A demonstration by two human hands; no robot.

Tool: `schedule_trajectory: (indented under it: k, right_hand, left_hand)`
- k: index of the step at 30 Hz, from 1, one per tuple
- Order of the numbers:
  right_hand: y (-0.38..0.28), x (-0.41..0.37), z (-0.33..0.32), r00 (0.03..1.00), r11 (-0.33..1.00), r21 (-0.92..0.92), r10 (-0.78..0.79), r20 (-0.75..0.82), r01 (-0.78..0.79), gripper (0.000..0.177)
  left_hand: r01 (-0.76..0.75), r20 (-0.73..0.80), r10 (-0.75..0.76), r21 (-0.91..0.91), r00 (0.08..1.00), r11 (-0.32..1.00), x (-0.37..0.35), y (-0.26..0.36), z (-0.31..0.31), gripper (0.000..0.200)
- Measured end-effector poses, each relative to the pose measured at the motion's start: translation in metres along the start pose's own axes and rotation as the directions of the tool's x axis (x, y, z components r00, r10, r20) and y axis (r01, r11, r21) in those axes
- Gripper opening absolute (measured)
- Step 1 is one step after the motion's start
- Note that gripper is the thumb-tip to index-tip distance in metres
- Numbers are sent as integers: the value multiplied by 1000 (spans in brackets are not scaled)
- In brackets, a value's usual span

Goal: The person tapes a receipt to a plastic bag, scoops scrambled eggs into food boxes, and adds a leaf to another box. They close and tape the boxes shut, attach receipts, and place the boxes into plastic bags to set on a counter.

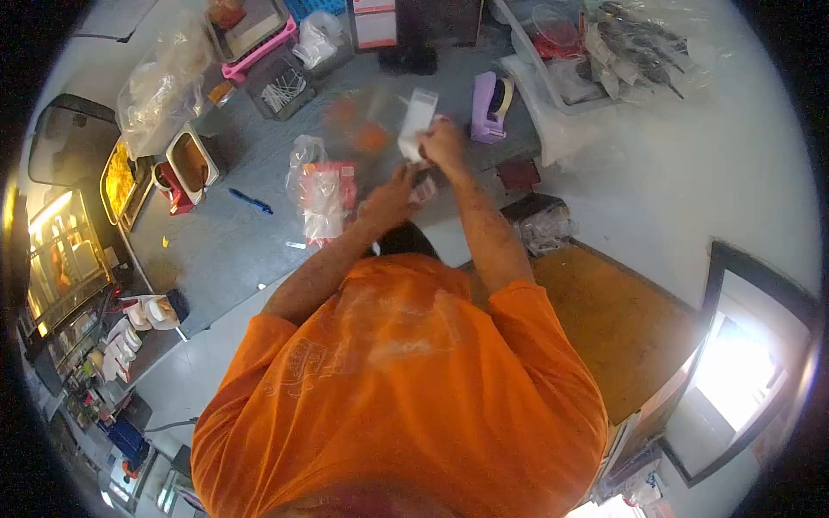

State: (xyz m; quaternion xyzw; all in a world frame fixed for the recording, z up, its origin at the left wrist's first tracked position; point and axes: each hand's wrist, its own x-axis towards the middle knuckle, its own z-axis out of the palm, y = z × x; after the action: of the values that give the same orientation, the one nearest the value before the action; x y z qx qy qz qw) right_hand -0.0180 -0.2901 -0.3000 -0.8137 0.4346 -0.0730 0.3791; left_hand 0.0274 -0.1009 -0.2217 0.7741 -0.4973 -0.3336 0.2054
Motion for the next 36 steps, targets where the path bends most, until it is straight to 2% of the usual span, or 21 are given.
schedule_trajectory:
  k: [1,3,5,6,7,8,10,11,13,14,16,18,19,21,22,24,25,27,28,30,36]
  right_hand:
    - [-1,1,-4,998,996,-84,-12,63,17,35]
    - [2,1,-5,996,994,-65,-82,25,83,35]
    - [17,4,5,989,989,-41,-146,-16,145,35]
    - [20,7,13,999,998,53,-32,37,30,33]
    - [26,7,18,992,986,138,79,100,-92,34]
    - [33,8,18,991,986,137,83,104,-97,34]
    - [-4,5,-12,980,997,-72,-19,200,34,28]
    - [-16,2,-23,979,997,-70,-18,204,33,28]
    - [-34,-6,-41,996,994,-86,71,57,-66,25]
    - [-41,-12,-48,993,949,-297,-118,-28,104,27]
    - [-36,-13,-46,983,946,-281,-179,-31,163,28]
    - [-34,-10,-43,970,937,-268,-242,-39,223,29]
    - [-34,-9,-40,985,938,-309,-169,-17,156,29]
    - [-31,-5,-36,996,932,-353,-92,4,88,29]
    - [-28,-3,-34,995,929,-359,-98,9,94,29]
    - [-27,-3,-32,995,926,-364,-101,10,98,30]
    - [-33,-4,-35,994,925,-366,-108,-1,100,29]
    - [-35,-1,-38,993,923,-370,-114,-15,100,30]
    - [-32,1,-37,996,919,-386,-88,-8,79,31]
    - [-32,0,-44,998,913,-404,-60,1,55,33]
    - [-41,-1,-81,983,952,-285,-145,-109,108,24]
  left_hand:
    - [4,4,-4,-10,1000,1000,4,-12,15,75]
    - [-36,-78,43,88,996,995,10,-31,40,77]
    - [-22,-130,20,-16,991,1000,5,-18,14,77]
    - [-18,-185,-3,-113,983,993,3,-14,4,76]
    - [-13,-176,-8,-116,984,993,1,-18,7,76]
    - [-54,-138,43,-76,990,996,3,-24,10,75]
    - [-95,-98,91,-35,991,995,5,-27,10,73]
    - [-37,-71,40,41,997,998,4,-24,11,72]
    - [22,-45,-17,116,999,993,3,-22,14,70]
    - [35,-57,-29,124,998,992,4,-21,15,69]
    - [50,-66,-41,129,997,990,6,-20,16,68]
    - [144,-213,-209,-287,954,947,13,-16,10,64]
    - [143,-210,-209,-289,955,947,14,-12,5,64]
    - [19,-140,-39,-144,989,989,15,-2,-10,66]
    - [19,-138,-39,-146,990,989,17,5,-16,66]
    - [22,13,-22,-30,1000,999,22,19,-24,67]
    - [19,14,-19,-29,1000,999,26,12,-15,67]
    - [-1,-170,-22,-132,985,991,38,-10,9,67]
    - [-3,-167,-19,-134,986,991,41,-15,12,67]
    - [-39,-211,31,-32,977,999,43,-21,19,63]
    - [15,-110,-3,106,994,994,42,-15,7,52]
